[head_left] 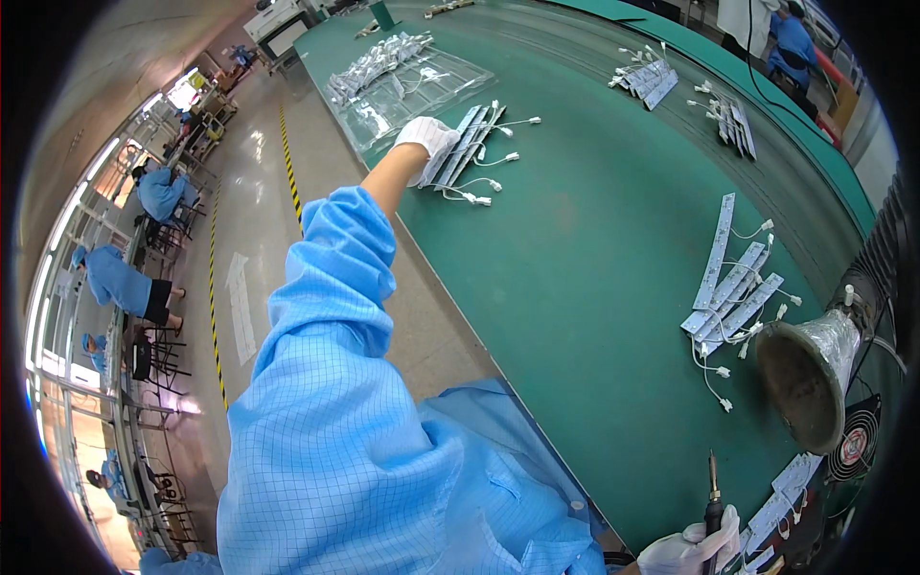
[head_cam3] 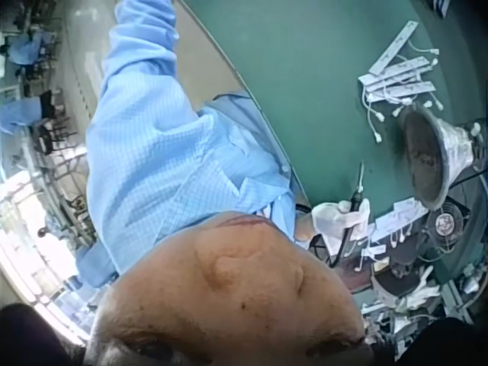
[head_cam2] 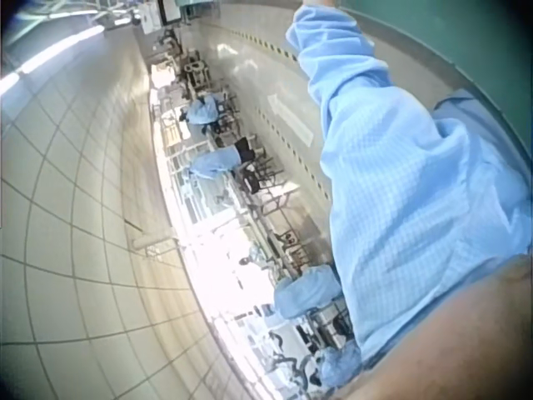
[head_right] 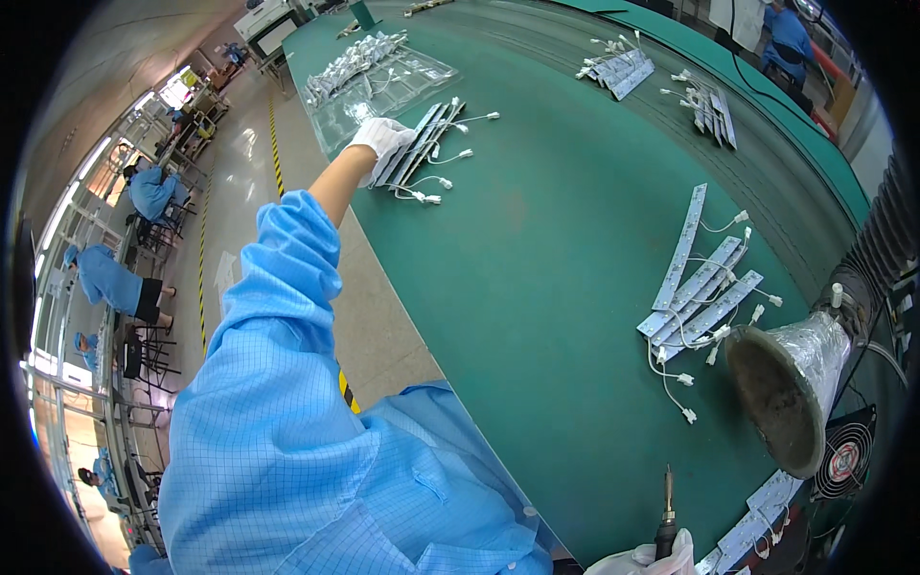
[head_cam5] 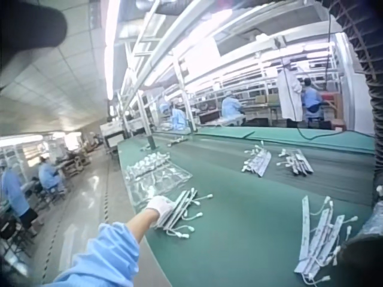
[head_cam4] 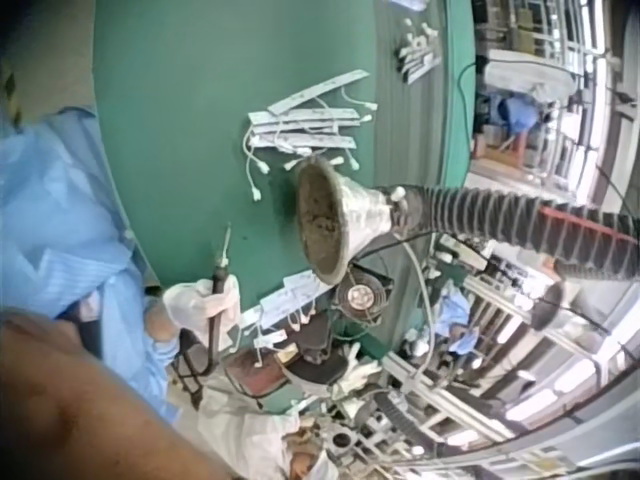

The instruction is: Solder wires onto electronic component strips on an assembly line.

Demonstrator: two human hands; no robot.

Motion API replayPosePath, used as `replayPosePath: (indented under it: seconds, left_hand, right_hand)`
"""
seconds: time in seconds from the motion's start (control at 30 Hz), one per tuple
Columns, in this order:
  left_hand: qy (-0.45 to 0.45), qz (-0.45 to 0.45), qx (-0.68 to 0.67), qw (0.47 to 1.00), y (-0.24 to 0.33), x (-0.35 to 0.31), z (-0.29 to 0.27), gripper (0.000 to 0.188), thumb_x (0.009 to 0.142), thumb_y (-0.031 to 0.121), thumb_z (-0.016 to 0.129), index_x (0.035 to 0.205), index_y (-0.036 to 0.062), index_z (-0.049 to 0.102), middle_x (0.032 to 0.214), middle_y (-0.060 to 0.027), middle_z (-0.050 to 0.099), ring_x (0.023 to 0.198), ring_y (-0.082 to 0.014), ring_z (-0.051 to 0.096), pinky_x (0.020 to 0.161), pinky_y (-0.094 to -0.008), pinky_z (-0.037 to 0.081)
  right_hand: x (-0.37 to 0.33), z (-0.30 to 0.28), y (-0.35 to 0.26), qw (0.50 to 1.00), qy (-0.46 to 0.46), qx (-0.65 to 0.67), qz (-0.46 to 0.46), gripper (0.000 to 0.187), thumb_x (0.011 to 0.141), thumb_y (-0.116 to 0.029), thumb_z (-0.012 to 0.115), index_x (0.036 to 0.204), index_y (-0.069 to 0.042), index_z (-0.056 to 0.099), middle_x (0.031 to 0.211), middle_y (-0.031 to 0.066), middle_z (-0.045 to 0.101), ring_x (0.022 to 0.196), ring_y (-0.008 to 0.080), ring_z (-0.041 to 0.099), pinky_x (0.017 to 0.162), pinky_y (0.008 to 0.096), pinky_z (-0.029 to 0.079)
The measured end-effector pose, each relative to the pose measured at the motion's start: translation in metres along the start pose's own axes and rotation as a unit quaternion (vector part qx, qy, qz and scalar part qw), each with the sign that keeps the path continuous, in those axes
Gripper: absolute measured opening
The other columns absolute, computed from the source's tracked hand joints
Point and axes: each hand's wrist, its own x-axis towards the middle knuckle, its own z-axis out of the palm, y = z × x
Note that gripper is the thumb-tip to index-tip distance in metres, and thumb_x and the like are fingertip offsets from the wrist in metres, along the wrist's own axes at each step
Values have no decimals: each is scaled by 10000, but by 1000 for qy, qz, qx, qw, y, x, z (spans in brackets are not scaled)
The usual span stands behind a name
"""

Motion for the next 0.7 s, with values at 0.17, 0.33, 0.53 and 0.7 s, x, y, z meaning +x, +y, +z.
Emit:
replayPosePath:
  seconds: [0.17,0.33,0.53,0.7]
  left_hand:
    - [191,-58,-68,977,38,0,-28,337,845,344,501,954,86,688,987,-197,634,948,-338,602,841,-422,456]
    - [134,127,-236,954,139,16,-32,426,834,426,532,977,51,675,954,-194,648,944,-349,598,853,-406,447]
    - [96,70,-164,979,238,120,-8,624,820,559,537,1096,2,594,1092,-215,603,1026,-349,573,870,-395,459]
    - [141,7,-189,972,257,214,26,736,762,633,557,1150,8,535,1139,-215,582,1067,-349,559,891,-410,448]
  right_hand:
    - [0,11,-4,1000,23,15,-3,370,976,-314,379,955,6,564,763,66,586,555,174,536,475,288,427]
    - [9,8,-23,911,-52,271,306,366,961,-263,444,995,74,582,762,96,584,540,127,482,495,248,415]
    - [8,4,-19,875,-172,280,355,378,942,-283,474,1017,73,576,784,96,593,679,167,545,634,285,446]
    - [19,10,-23,917,-221,190,273,317,943,-238,448,922,46,586,718,89,557,663,206,538,604,320,420]
